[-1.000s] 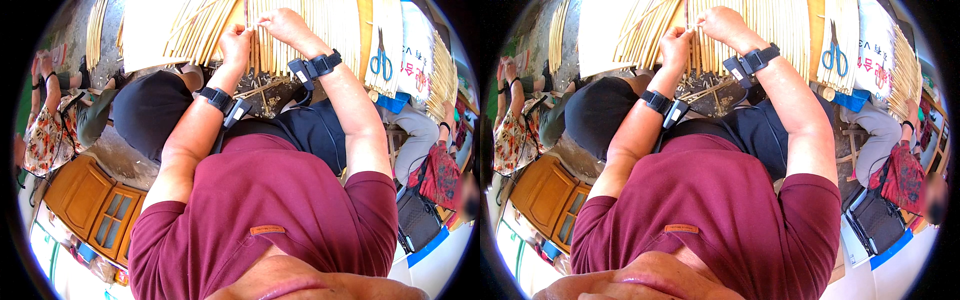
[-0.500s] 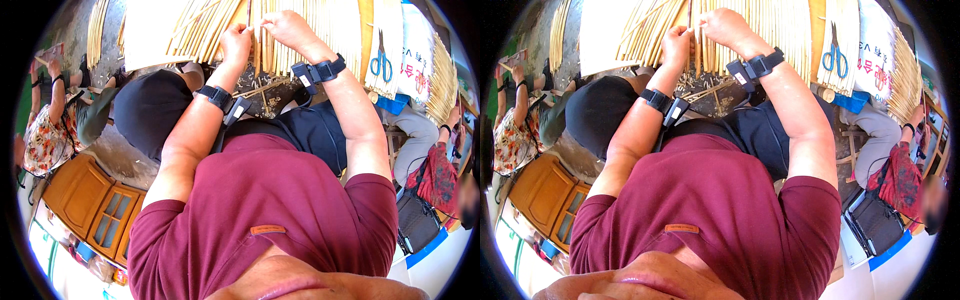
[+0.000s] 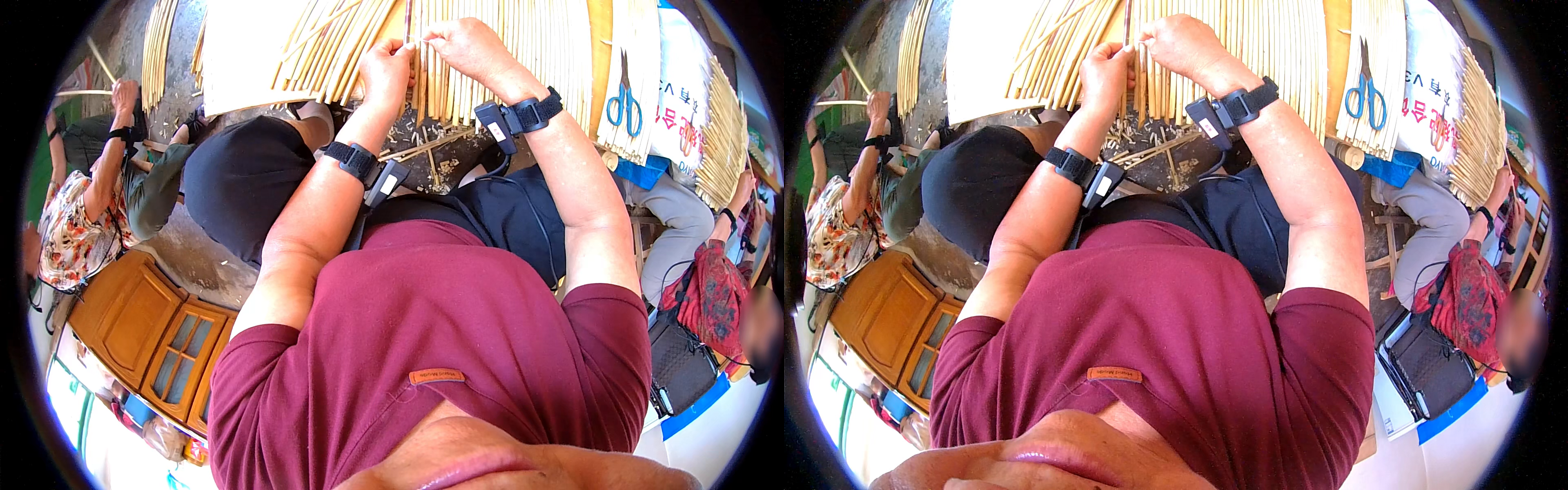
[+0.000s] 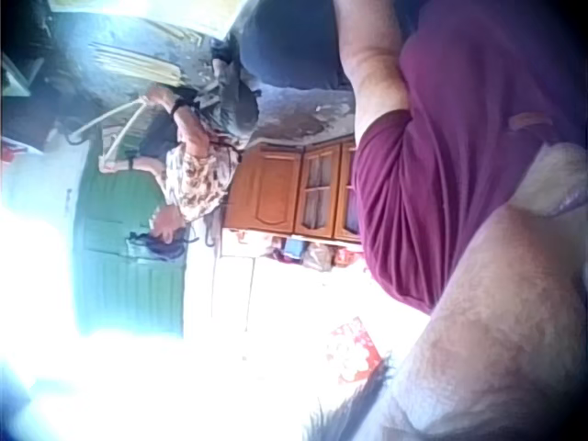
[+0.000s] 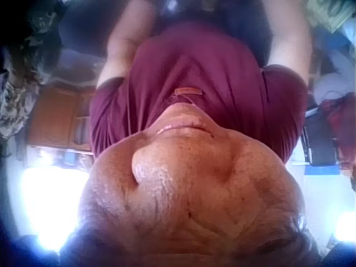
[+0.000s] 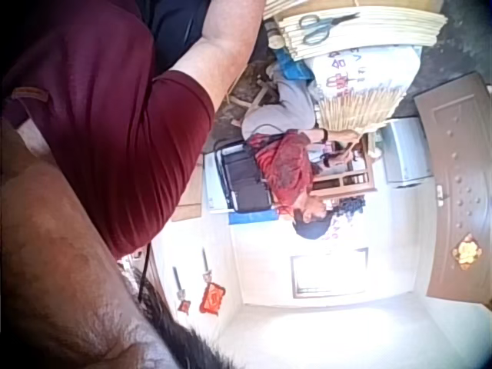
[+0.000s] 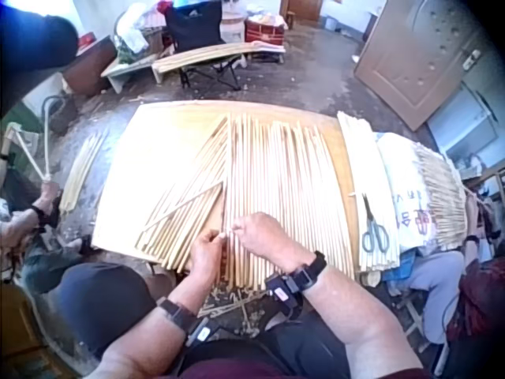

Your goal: The person weaves together thin wooden strips by hand, cutting excess material with scissors and securing the edges with white string.

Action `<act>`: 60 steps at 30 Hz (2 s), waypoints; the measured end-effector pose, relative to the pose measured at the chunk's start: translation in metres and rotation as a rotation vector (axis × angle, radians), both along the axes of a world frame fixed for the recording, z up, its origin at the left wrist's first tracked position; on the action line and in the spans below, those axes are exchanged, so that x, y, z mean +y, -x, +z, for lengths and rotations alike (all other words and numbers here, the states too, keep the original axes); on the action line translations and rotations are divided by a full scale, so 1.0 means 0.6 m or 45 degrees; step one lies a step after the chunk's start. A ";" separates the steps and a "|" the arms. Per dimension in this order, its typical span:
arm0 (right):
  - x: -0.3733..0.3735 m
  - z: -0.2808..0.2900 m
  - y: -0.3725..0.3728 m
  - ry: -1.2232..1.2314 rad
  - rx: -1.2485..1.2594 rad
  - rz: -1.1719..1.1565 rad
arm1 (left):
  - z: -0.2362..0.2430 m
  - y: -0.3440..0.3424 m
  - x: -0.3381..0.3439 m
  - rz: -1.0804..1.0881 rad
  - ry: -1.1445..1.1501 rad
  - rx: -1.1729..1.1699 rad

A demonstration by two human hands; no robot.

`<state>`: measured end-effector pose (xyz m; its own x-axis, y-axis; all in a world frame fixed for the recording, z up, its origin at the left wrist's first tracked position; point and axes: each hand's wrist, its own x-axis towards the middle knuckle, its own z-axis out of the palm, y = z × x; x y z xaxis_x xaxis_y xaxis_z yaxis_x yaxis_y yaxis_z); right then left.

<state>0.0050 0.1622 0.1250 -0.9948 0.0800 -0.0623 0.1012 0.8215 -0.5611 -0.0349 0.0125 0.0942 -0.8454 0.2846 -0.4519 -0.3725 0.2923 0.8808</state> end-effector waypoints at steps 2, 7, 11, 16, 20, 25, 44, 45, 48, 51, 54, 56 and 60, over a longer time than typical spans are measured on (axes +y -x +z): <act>-0.001 0.002 -0.001 0.006 -0.037 -0.014 | -0.001 0.000 0.000 0.000 0.013 0.004; 0.002 -0.001 -0.002 0.007 -0.006 -0.007 | 0.007 -0.002 0.001 0.005 0.004 0.005; 0.002 -0.004 0.001 -0.038 -0.014 0.002 | 0.006 -0.003 -0.001 -0.007 -0.007 0.018; -0.006 -0.004 -0.002 -0.070 -0.033 -0.029 | -0.002 -0.005 -0.001 0.010 -0.009 0.039; -0.006 -0.011 -0.009 -0.082 -0.020 -0.077 | 0.008 -0.005 0.000 -0.021 0.053 0.070; -0.002 -0.025 -0.011 -0.035 0.065 -0.079 | -0.002 -0.003 0.001 -0.002 0.050 0.104; -0.009 -0.033 -0.014 -0.010 0.010 -0.175 | -0.006 -0.007 0.006 0.020 0.109 0.209; -0.009 -0.032 -0.015 -0.014 0.019 -0.175 | -0.006 -0.005 0.005 -0.001 0.143 0.219; -0.008 -0.024 -0.018 0.055 0.006 -0.198 | 0.008 -0.003 0.004 -0.005 0.111 0.168; 0.001 -0.017 -0.013 0.191 -0.053 -0.151 | 0.009 -0.003 0.002 -0.017 0.118 0.131; 0.010 -0.016 0.001 0.128 -0.082 -0.039 | 0.004 -0.003 0.005 0.004 0.080 0.113; 0.013 -0.016 0.012 0.045 -0.168 0.012 | 0.003 -0.003 0.005 0.011 0.068 0.111; 0.007 -0.016 0.003 0.056 -0.153 -0.005 | 0.003 -0.003 0.003 0.028 0.055 0.127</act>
